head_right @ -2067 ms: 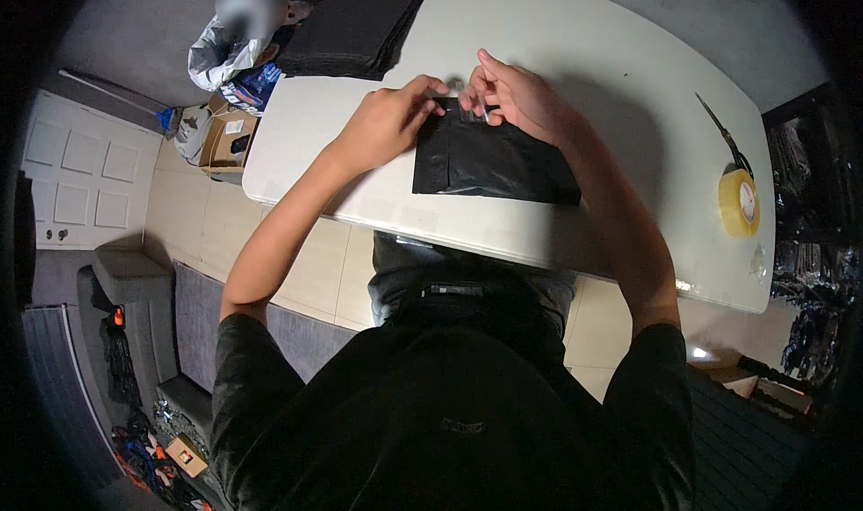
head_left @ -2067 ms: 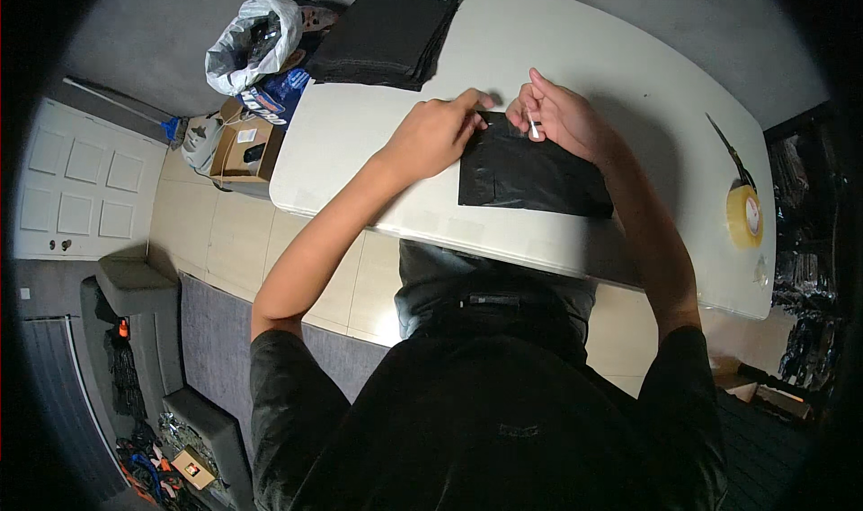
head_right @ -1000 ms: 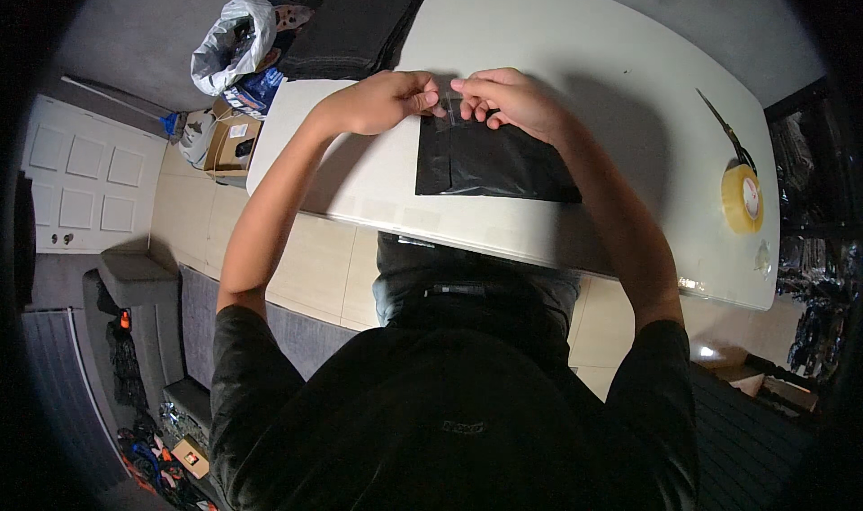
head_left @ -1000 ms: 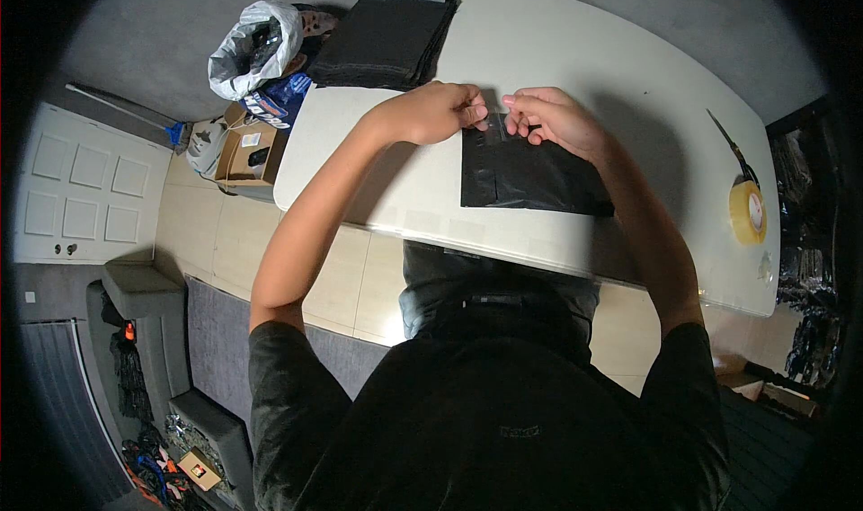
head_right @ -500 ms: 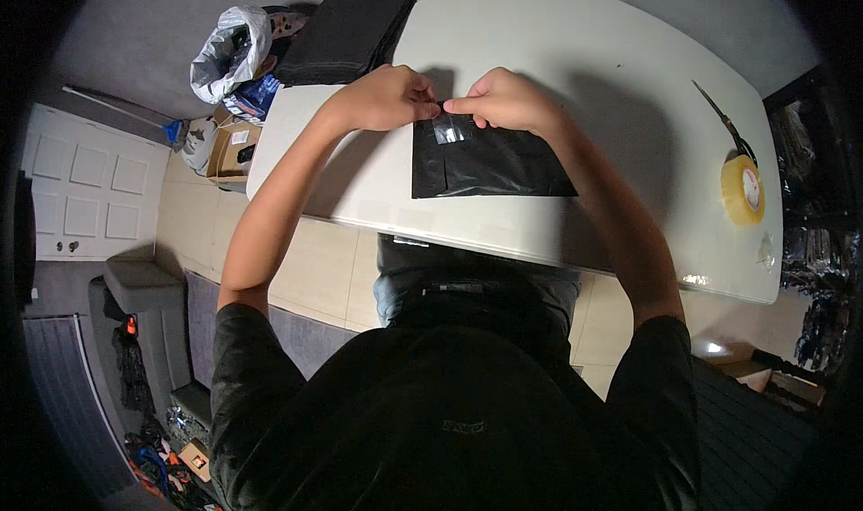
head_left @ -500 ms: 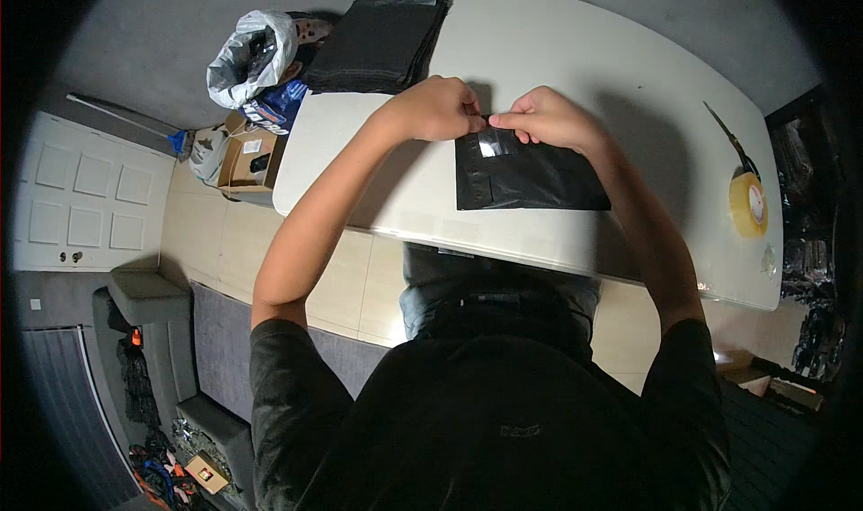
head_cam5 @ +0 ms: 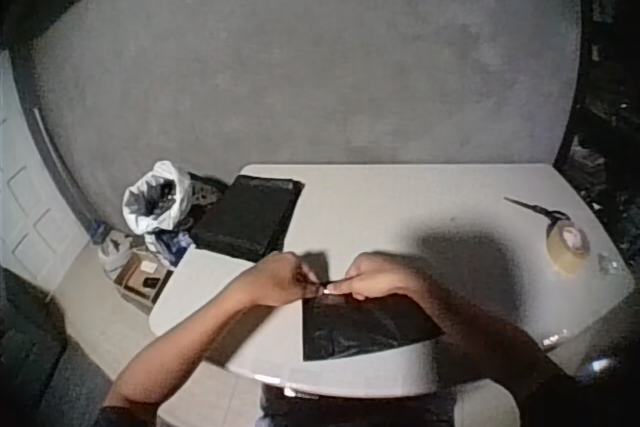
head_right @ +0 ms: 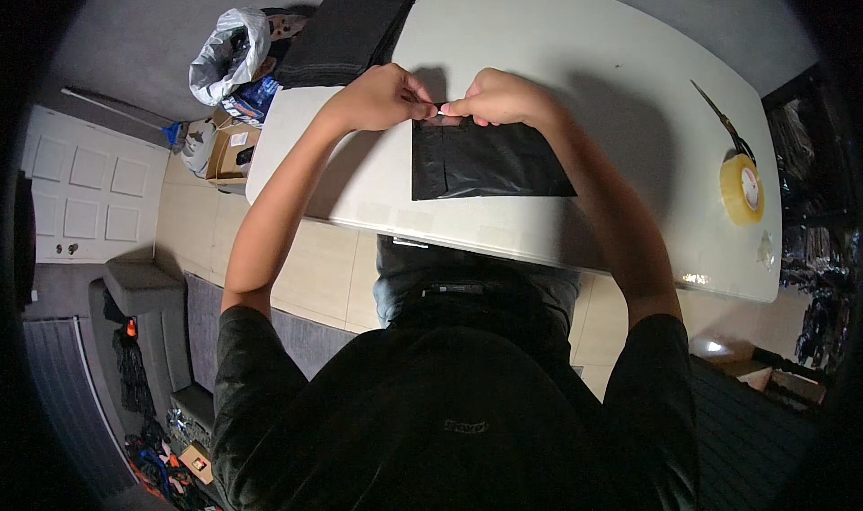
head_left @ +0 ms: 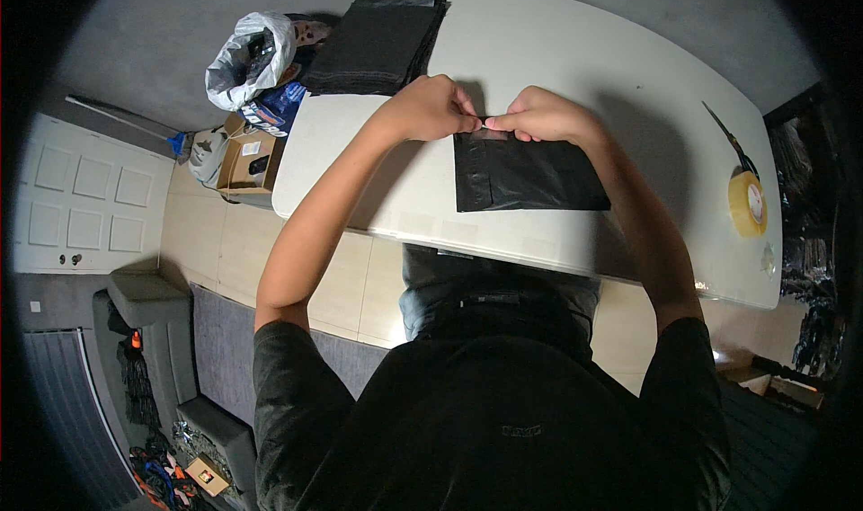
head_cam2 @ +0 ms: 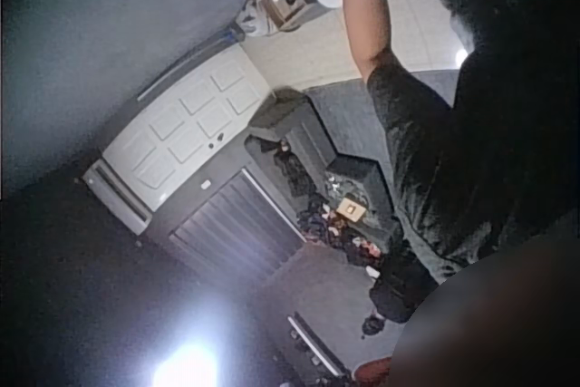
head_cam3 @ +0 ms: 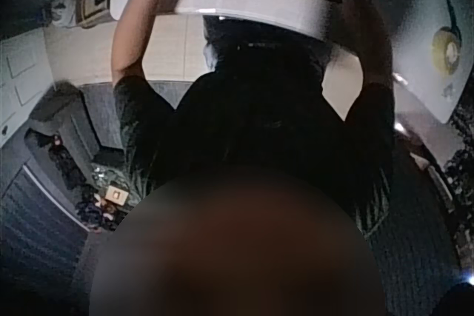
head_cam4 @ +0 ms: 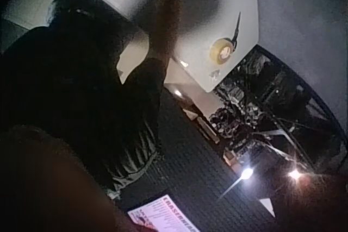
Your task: The recorder is applying tape to seal small black shipping envelopes on a table.
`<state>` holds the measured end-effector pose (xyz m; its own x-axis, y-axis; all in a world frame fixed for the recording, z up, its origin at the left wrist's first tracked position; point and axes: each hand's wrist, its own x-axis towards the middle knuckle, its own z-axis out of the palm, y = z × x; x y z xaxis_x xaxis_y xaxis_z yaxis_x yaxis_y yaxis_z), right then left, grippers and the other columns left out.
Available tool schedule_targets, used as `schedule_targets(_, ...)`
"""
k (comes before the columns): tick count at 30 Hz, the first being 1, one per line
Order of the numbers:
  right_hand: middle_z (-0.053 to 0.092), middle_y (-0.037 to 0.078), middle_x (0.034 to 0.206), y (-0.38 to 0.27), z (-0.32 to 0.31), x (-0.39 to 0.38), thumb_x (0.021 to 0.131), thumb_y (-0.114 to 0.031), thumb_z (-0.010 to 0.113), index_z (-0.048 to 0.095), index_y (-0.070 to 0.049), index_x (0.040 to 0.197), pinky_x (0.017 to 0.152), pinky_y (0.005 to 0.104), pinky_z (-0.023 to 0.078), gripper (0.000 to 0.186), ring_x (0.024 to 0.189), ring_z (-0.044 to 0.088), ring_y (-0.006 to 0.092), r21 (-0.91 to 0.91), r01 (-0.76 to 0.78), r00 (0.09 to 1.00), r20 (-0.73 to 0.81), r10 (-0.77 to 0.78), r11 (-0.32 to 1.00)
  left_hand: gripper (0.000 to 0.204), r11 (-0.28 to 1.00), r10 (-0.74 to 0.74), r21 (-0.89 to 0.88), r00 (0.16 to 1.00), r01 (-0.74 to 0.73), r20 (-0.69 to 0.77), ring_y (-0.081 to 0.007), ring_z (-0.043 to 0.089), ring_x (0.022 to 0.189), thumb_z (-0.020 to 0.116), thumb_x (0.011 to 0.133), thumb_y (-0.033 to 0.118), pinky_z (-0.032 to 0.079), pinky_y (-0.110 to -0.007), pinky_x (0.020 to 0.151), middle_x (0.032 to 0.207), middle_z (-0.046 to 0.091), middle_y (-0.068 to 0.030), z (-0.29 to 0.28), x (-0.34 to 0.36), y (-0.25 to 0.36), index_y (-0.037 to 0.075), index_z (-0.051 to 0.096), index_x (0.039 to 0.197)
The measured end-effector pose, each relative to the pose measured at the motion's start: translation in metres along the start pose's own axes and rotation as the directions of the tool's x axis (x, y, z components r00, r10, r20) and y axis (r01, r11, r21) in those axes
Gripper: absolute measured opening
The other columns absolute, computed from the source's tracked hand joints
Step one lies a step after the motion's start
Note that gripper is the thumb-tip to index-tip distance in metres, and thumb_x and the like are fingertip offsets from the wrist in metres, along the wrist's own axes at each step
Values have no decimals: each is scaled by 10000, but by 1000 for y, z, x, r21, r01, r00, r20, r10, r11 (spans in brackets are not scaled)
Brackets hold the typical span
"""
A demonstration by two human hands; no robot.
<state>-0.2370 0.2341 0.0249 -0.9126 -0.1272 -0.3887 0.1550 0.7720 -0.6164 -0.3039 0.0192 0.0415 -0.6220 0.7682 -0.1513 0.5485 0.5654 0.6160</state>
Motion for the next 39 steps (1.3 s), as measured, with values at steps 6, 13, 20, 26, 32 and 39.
schedule_targets(6, 537, -21, 538, 1, 1, 2, 929, -464, 726, 638, -75, 609, 480, 305, 357, 511, 481, 455, 96, -25, -17, 1000, -5, 17, 1000, 183, 999, -11, -33, 1000, 11, 14, -202, 751, 829, 767, 856, 133, 584, -334, 821, 888, 778, -150, 4, -2, 3, -3, 792, 976)
schedule_targets(13, 533, -19, 535, -1, 2, 0, 937, -463, 719, 626, -87, 600, 482, 311, 363, 513, 480, 457, 98, -51, -12, 1000, -22, 11, 999, 173, 998, -3, -61, 1000, 4, 15, -194, 750, 832, 744, 869, 110, 578, -319, 834, 885, 779, -135, 5, -4, -1, -18, 783, 979)
schedule_targets(20, 520, -16, 513, -7, -2, -1, 932, -471, 722, 601, -92, 572, 477, 311, 350, 536, 465, 441, 100, -68, -27, 1000, 6, 27, 997, 212, 1000, -14, 6, 999, 14, 52, -206, 752, 823, 738, 877, 144, 579, -333, 821, 878, 775, -150, 3, -2, 5, -39, 770, 979)
schedule_targets(26, 523, -9, 513, -8, 1, 2, 923, -476, 728, 601, -82, 574, 476, 324, 359, 541, 467, 446, 113, -106, -37, 999, 3, 37, 994, 237, 998, -8, 58, 999, 6, 34, -223, 755, 824, 761, 855, 165, 579, -347, 810, 863, 772, -162, 3, 0, 3, -42, 770, 970)
schedule_targets(32, 617, 58, 580, -6, 9, -1, 880, -471, 765, 708, -20, 704, 547, 349, 468, 488, 534, 573, 162, -170, 11, 994, -105, -29, 985, 248, 987, 19, 160, 1000, -15, -24, -238, 755, 808, 789, 826, 208, 577, -344, 791, 832, 766, -159, 10, 1, 3, -16, 781, 933)
schedule_targets(39, 697, 145, 684, -9, 13, -10, 799, -489, 827, 746, 27, 789, 605, 389, 534, 523, 638, 677, 240, -261, 3, 976, -211, -60, 965, 351, 969, -130, 218, 990, 116, 50, -237, 717, 709, 828, 815, 323, 554, -373, 727, 720, 731, -129, 10, 3, 8, -9, 771, 913)
